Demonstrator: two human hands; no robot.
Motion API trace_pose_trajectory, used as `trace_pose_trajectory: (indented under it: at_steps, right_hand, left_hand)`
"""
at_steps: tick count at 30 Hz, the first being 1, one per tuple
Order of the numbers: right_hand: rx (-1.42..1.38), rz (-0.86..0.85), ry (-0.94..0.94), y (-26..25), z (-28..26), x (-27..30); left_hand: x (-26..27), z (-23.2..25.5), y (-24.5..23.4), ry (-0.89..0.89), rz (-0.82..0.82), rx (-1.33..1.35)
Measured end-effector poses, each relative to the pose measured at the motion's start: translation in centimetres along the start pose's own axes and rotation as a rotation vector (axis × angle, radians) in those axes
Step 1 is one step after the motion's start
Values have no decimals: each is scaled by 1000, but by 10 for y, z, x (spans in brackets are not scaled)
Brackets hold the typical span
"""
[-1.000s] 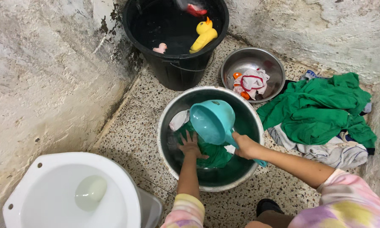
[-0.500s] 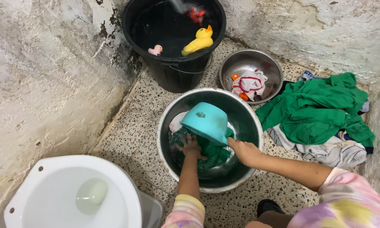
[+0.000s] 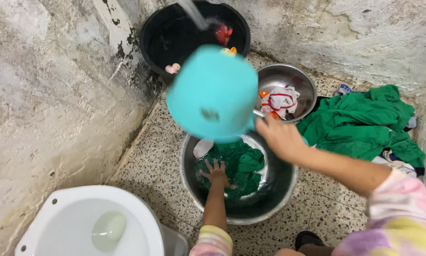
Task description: The person washes clothes by hand in a metal basin. They scoop water from a black bucket using a blue scoop, pour it over the clothes, agitate and rinse them, then transfer the wet items to a second basin. They repeat this process with additional garments.
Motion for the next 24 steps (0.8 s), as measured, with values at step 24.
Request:
trace_pose_trajectory:
  at_steps: [24]
  right_hand:
    - [-638, -413, 465, 151, 107, -337]
  left_hand:
    - [28, -2, -25, -36, -67, 17]
Point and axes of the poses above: each hand's wrist, its own x-axis away from the middle knuckle, its own y-axis out of the palm, z = x × y, the point moved 7 cm from there along -x, towards the middle knuckle, and after that the axes turned 7 degrees about -y, right-handed, at the moved point
